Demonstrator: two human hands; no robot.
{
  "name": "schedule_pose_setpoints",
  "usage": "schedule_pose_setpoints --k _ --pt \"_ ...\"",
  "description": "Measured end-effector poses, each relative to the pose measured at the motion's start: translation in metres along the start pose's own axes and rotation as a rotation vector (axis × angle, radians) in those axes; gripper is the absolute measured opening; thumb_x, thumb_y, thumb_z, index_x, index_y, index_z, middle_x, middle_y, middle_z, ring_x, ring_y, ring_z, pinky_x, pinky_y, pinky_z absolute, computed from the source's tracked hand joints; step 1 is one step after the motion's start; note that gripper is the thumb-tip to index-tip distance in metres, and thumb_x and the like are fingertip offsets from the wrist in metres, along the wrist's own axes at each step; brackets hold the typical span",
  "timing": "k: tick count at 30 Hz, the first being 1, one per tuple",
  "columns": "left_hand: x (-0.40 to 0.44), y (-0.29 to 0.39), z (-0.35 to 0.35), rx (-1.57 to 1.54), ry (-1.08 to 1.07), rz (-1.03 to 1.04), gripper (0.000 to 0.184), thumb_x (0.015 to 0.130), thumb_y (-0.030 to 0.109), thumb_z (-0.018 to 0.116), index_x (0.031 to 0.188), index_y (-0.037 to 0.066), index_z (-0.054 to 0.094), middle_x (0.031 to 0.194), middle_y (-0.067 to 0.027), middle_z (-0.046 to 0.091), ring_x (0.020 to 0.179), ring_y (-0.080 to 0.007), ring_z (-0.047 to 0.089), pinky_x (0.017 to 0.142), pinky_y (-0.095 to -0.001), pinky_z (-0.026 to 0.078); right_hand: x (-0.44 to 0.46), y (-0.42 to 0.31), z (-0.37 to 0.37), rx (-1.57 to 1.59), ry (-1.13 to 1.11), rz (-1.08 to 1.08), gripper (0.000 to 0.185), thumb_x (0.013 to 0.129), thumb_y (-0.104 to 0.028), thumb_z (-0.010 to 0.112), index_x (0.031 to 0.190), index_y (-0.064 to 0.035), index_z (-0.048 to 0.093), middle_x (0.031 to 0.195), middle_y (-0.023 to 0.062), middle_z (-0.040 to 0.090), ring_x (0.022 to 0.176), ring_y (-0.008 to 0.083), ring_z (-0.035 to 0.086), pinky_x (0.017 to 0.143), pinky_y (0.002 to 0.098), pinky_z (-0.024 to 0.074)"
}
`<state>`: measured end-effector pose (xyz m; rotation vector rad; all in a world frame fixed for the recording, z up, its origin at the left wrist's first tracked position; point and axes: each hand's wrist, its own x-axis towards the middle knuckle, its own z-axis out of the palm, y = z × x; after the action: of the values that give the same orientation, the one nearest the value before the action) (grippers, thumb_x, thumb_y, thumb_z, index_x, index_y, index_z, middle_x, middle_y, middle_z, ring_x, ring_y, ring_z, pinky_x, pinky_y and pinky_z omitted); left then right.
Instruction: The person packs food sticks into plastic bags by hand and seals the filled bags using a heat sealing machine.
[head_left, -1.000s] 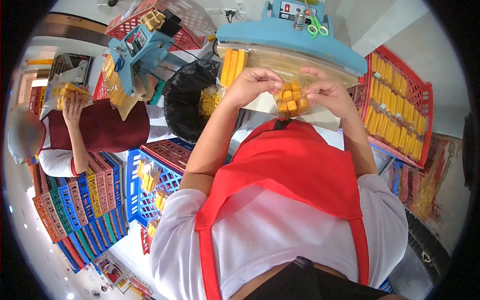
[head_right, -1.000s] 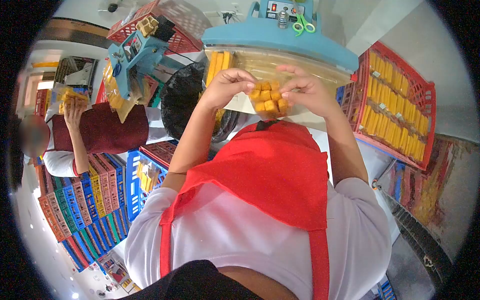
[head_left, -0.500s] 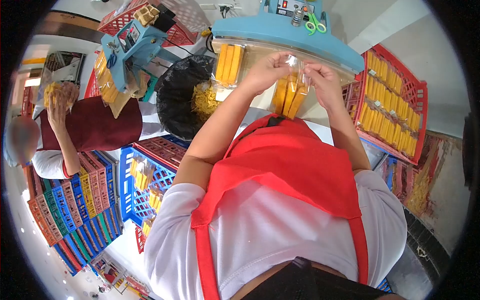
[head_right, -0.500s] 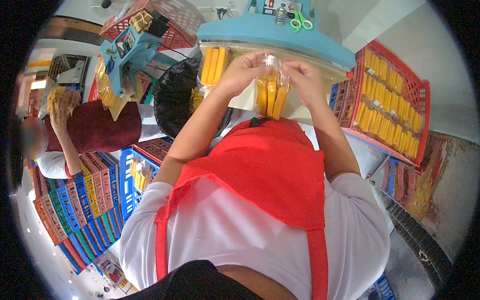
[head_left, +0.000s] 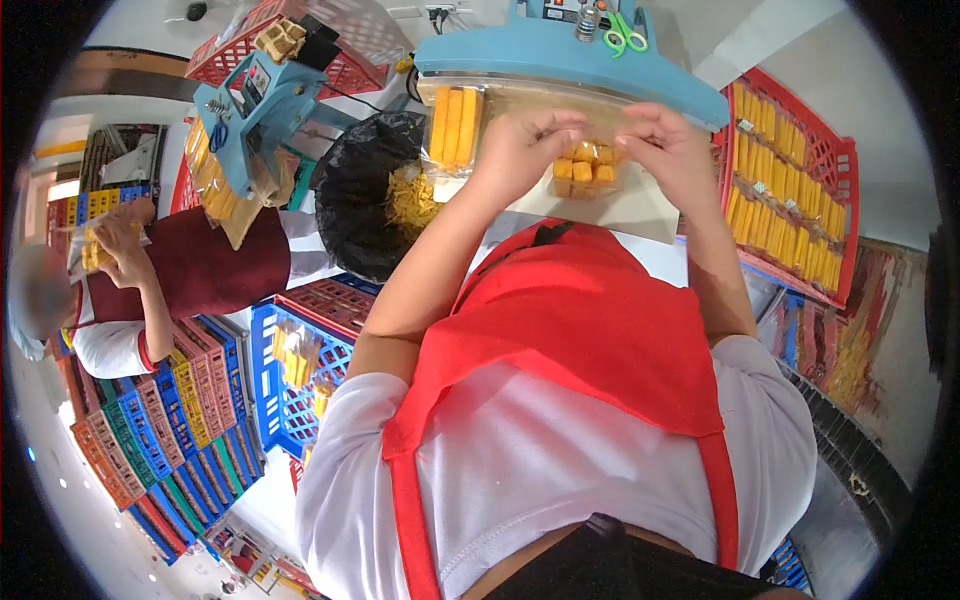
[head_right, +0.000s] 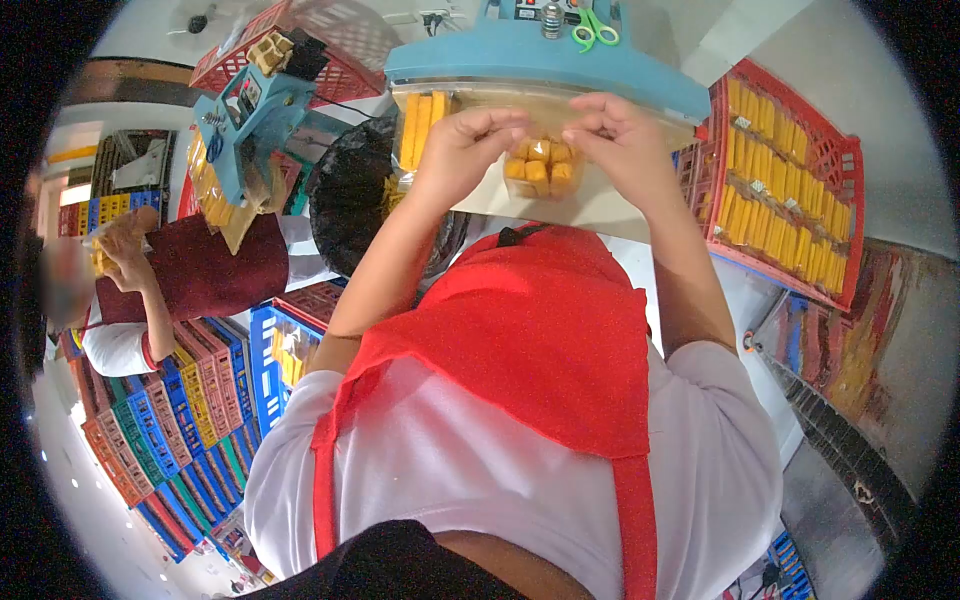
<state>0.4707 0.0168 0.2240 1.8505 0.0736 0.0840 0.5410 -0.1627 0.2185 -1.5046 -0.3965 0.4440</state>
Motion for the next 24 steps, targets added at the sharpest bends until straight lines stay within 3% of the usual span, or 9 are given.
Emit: schedule_pose_setpoints --k 3,4,5,7,9,11,13,18,24 --pt "-0.026 0.057 -0.01 0.209 -0.022 0.218 0.014 0.075 0.006 0.057 0.087 0.002 0.063 0.081 -0.0082 0.063 0.068 -0.0154 0.058 0.062 -0.0258 0.046 -0.031 -0.056 -0.002 -0.274 -0.062 -0.019 0.025 0.072 -0.001 0.06 0.096 -0.0011 0.054 0.078 0.0059 0.061 0.072 0.0091 0.055 0.063 0.0206 0.0428" --pt "-0.03 0.065 -0.014 0.207 -0.03 0.21 0.014 0.075 0.006 0.057 0.087 0.002 0.063 0.081 -0.0082 0.063 0.068 -0.0154 0.058 0.062 -0.0258 0.046 -0.042 -0.071 -0.005 -0.41 -0.049 -0.272 0.024 0.072 -0.002 0.06 0.095 -0.0007 0.055 0.078 0.0059 0.061 0.071 0.0085 0.055 0.062 0.0212 0.0432" --pt "-0.033 0.072 -0.019 0.313 -0.007 0.52 0.014 0.074 0.007 0.058 0.086 0.004 0.063 0.079 -0.0095 0.063 0.066 -0.0172 0.058 0.061 -0.0265 0.045 -0.048 -0.076 -0.007 -0.545 -0.037 -0.526 0.023 0.072 -0.003 0.061 0.094 -0.0002 0.055 0.079 0.0059 0.062 0.071 0.008 0.055 0.061 0.0217 0.0435" --pt "-0.03 0.055 -0.018 0.415 0.019 0.836 0.013 0.074 0.008 0.058 0.085 0.006 0.064 0.077 -0.0107 0.062 0.065 -0.019 0.058 0.06 -0.0272 0.045 -0.039 -0.044 0.002 -0.308 0.033 -0.705 0.023 0.072 -0.004 0.06 0.095 -0.0005 0.056 0.082 0.0052 0.062 0.071 0.0065 0.055 0.062 0.0221 0.0438" --pt "-0.004 -0.003 -0.006 0.479 0.107 0.264 0.011 0.074 0.01 0.058 0.083 0.009 0.065 0.073 -0.01 0.062 0.062 -0.0206 0.057 0.059 -0.027 0.045 -0.011 -0.002 0.003 -0.257 0.086 -0.072 0.024 0.072 -0.003 0.061 0.096 -0.0013 0.056 0.085 0.0063 0.062 0.071 0.0071 0.055 0.062 0.021 0.0439" --pt "-0.014 0.017 0.003 0.364 0.157 0.441 0.012 0.078 0.013 0.056 0.083 0.007 0.065 0.071 -0.0103 0.061 0.065 -0.0171 0.057 0.061 -0.0269 0.045 0.0 -0.02 0.002 -0.237 0.147 -0.138 0.027 0.072 -0.003 0.061 0.099 -0.0017 0.054 0.084 0.0055 0.062 0.071 0.0067 0.054 0.062 0.0199 0.0435" --pt "-0.012 0.019 -0.001 0.204 0.149 0.093 0.013 0.08 0.013 0.054 0.085 0.005 0.063 0.077 -0.0076 0.062 0.071 -0.0118 0.056 0.067 -0.0255 0.044 -0.017 -0.015 0.009 -0.19 0.185 -0.068 0.03 0.072 -0.003 0.06 0.102 -0.002 0.053 0.083 0.0048 0.062 0.071 0.0064 0.054 0.062 0.0189 0.0431" --pt "0.006 -0.002 -0.002 -0.344 0.08 0.042 0.017 0.084 0.016 0.05 0.088 0.003 0.06 0.084 -0.0013 0.06 0.074 -0.0083 0.053 0.066 -0.0226 0.041 0.006 -0.004 0.004 0.037 -0.208 -0.075 0.048 0.072 0.004 0.057 0.117 -0.003 0.041 0.098 0.0056 0.056 0.077 0.0073 0.051 0.067 0.0202 0.0427" --pt "0.007 -0.036 -0.004 -0.555 0.042 -0.23 0.017 0.083 0.013 0.051 0.093 0.001 0.057 0.08 -0.0017 0.058 0.074 -0.0089 0.051 0.066 -0.022 0.041 0.009 0.016 0.014 0.136 -0.187 0.039 0.052 0.071 0.006 0.055 0.12 -0.0054 0.038 0.099 0.0081 0.052 0.078 0.0083 0.051 0.068 0.0194 0.042"
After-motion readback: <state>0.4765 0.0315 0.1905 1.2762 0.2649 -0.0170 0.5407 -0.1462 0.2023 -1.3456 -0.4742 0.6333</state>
